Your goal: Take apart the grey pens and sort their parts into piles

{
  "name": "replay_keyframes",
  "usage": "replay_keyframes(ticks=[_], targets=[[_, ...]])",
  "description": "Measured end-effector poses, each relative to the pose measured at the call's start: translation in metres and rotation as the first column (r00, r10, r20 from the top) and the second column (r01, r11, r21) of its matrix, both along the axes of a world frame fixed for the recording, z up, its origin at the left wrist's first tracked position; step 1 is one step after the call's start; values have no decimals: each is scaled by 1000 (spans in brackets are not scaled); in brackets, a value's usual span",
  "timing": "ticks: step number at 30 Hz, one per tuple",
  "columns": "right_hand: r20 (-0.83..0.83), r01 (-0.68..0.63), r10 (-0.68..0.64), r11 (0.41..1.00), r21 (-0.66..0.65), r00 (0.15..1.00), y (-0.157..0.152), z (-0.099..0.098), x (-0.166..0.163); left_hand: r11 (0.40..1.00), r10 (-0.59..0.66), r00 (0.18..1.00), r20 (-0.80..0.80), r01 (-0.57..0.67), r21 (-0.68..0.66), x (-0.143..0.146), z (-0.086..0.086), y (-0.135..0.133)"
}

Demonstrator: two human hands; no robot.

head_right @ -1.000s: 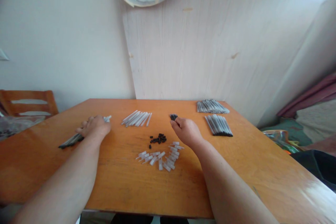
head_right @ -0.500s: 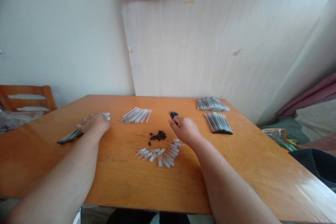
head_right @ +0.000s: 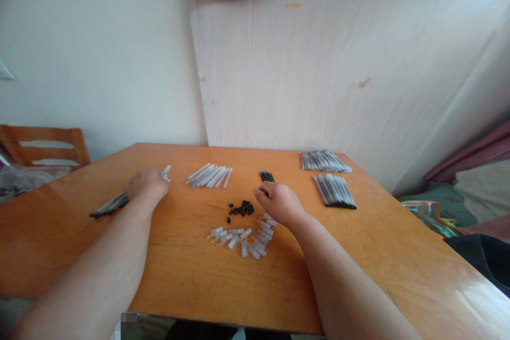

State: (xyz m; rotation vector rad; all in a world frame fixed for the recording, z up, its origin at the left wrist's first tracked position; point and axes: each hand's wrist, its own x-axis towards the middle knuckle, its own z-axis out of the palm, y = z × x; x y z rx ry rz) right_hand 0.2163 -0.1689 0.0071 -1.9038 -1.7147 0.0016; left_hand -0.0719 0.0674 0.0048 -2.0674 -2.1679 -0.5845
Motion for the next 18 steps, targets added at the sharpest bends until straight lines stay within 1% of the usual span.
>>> replay_keyframes(ticks=[2, 3, 6, 9, 12, 15, 18], targets=[[-15, -52, 52, 999, -3, 999, 1, 0, -3, 993, -82, 996, -19, 83, 86, 3, 3, -4], [-21, -57, 57, 998, -3, 998, 1, -1, -4, 981, -132, 991, -25, 134, 137, 6, 5, -7], [-33, -9, 9, 1000, 1, 999, 3, -2, -4, 919, -297, 955, -24, 293, 266, 20, 10, -17], [-59, 25, -23, 999, 21, 998, 4, -3, -4, 819, -502, 865, 6, 473, 325, 41, 14, -35], [-111, 10, -3, 998, 68, 994, 5, -3, -6, 687, -691, 722, 12, 652, 320, 62, 18, -59], [-206, 1, 20, 995, 101, 978, 8, -5, -8, 581, -796, 605, 3, 763, 284, 79, 22, -86], [-349, -4, 41, 994, 106, 936, 10, -6, -11, 465, -869, 494, -28, 834, 299, 90, 23, -105]])
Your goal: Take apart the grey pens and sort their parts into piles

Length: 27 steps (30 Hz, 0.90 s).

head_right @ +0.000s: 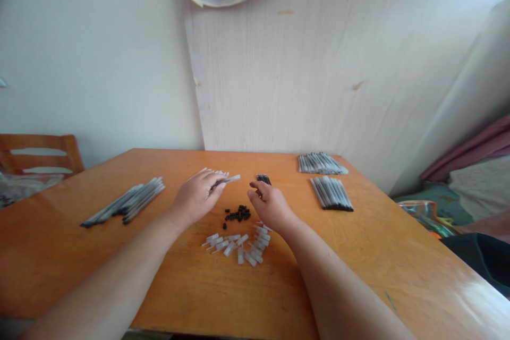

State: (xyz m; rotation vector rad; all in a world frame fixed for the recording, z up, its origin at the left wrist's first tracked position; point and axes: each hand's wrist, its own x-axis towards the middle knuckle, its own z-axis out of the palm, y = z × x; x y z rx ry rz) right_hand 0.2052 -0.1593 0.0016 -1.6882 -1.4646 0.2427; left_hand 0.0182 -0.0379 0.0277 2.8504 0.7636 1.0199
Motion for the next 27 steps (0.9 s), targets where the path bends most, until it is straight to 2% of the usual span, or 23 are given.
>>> replay_keyframes(ticks=[5, 8, 14, 20, 27], targets=[[-310, -107, 102, 994, 4, 945, -1, 6, -9, 991, -118, 992, -38, 120, 62, 6, -4, -14], [-377, -179, 164, 984, -5, 912, -2, 7, -13, 986, -140, 987, -75, 146, 85, 7, -5, -17], [-537, -195, 152, 980, -24, 830, -1, 6, -14, 975, -198, 973, -123, 208, 79, 8, -3, -21], [-542, -269, 250, 962, 46, 802, -7, 15, -7, 974, -228, 966, -124, 228, -10, 8, 0, -22], [-518, -350, 314, 936, 29, 796, -11, 20, -1, 933, -303, 952, -52, 285, -219, 8, 3, -21]])
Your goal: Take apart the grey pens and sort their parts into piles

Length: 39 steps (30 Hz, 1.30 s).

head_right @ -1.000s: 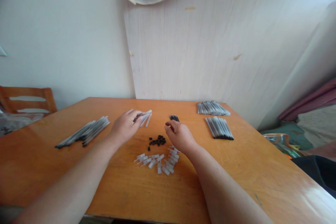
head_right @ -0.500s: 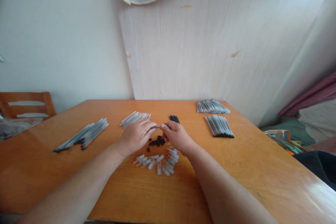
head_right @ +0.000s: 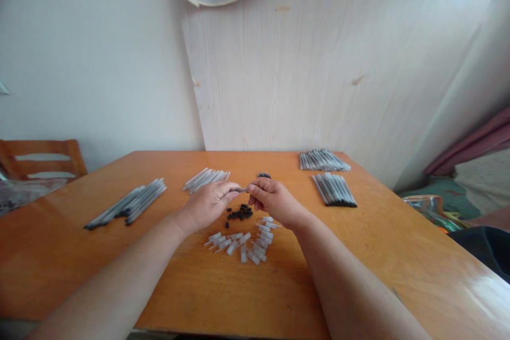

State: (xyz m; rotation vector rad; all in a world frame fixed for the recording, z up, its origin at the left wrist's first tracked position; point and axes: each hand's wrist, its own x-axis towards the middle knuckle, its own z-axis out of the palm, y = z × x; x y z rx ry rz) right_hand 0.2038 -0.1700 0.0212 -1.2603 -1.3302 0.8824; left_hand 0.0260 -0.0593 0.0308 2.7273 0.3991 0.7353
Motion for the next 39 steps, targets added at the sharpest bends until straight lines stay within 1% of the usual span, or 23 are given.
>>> replay_keyframes(ticks=[6, 14, 17, 19, 21, 23, 24, 25, 27, 29, 31, 33, 35, 39], targets=[[11, -32, 33, 998, -44, 999, 0, -1, 2, 978, -62, 998, -24, 56, -201, -3, 5, 3], [-7, -55, 54, 998, -42, 998, 1, 0, -7, 925, -117, 991, -67, 84, -371, -7, 6, 10], [-14, -68, 67, 997, -44, 998, 0, 1, -4, 899, -137, 988, -67, 95, -428, -10, 8, 12], [-54, -27, 25, 999, -23, 998, -2, 3, 5, 880, -128, 989, -80, 76, -470, -14, 9, 17], [-143, 116, -111, 993, 33, 984, -5, 7, 18, 861, -87, 994, -73, 38, -507, -20, 9, 25], [-201, 224, -208, 973, 61, 957, -9, 11, 28, 815, 1, 1000, 0, -1, -580, -25, 7, 34], [-198, 244, -227, 968, 65, 954, -11, 13, 31, 784, 30, 999, 27, -7, -621, -26, 5, 39], [-171, 231, -216, 971, 70, 961, -12, 14, 32, 767, 49, 998, 47, -7, -642, -27, 3, 43], [-49, 165, -163, 985, 46, 985, -13, 14, 28, 753, 67, 996, 56, -14, -658, -26, -2, 47], [110, 102, -98, 994, -31, 989, -12, 11, 21, 760, 74, 996, 40, -30, -649, -23, -6, 48], [259, 71, -42, 992, -103, 965, -11, 8, 14, 767, 80, 997, 18, -50, -639, -22, -8, 47], [387, 52, 2, 990, -130, 922, -11, 4, 8, 773, 82, 997, -11, -71, -630, -21, -9, 45], [490, 15, 51, 991, -129, 870, -10, 2, 3, 780, 79, 996, -52, -94, -619, -21, -9, 43], [679, -88, 147, 989, -121, 719, -9, 2, -3, 814, 52, 992, -111, -107, -571, -21, -9, 40]])
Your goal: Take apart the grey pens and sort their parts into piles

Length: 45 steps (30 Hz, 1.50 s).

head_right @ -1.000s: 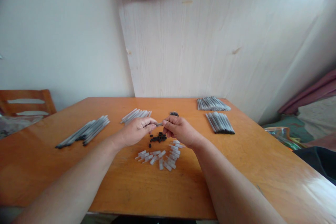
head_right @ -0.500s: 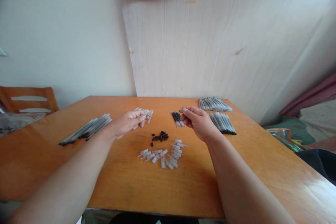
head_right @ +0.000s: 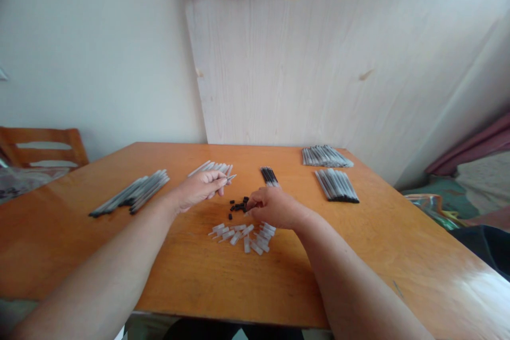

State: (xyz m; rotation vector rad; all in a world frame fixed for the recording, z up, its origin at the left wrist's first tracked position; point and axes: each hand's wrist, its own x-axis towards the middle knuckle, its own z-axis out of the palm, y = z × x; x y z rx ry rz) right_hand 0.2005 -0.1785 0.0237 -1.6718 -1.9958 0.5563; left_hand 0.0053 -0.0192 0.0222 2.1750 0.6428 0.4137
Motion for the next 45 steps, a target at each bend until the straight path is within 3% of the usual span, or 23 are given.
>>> replay_keyframes(ticks=[6, 13, 17, 23, 26, 37, 45], targets=[[171, -37, 43, 999, -38, 984, 2, 0, -1, 995, -74, 995, -65, 79, 69, 0, 2, -3], [148, -17, 30, 996, -88, 989, 4, -7, 0, 990, -138, 979, -149, 143, 21, -1, 1, -5], [44, -25, 30, 993, -117, 999, 3, -7, 0, 984, -154, 967, -204, 168, 52, -1, -2, -4], [-11, 211, -211, 977, -22, 977, 9, -16, 7, 968, -166, 931, -326, 216, 126, -1, 0, -8], [16, 271, -270, 962, -19, 963, 13, -22, 10, 967, -156, 922, -353, 216, 138, 0, 0, -11], [238, 248, -232, 968, -39, 943, 20, -18, 2, 958, -123, 926, -357, 204, 200, 8, -7, -12], [230, 223, -211, 974, -28, 950, 30, -22, -2, 968, -104, 952, -287, 163, 193, 16, -17, -10]])
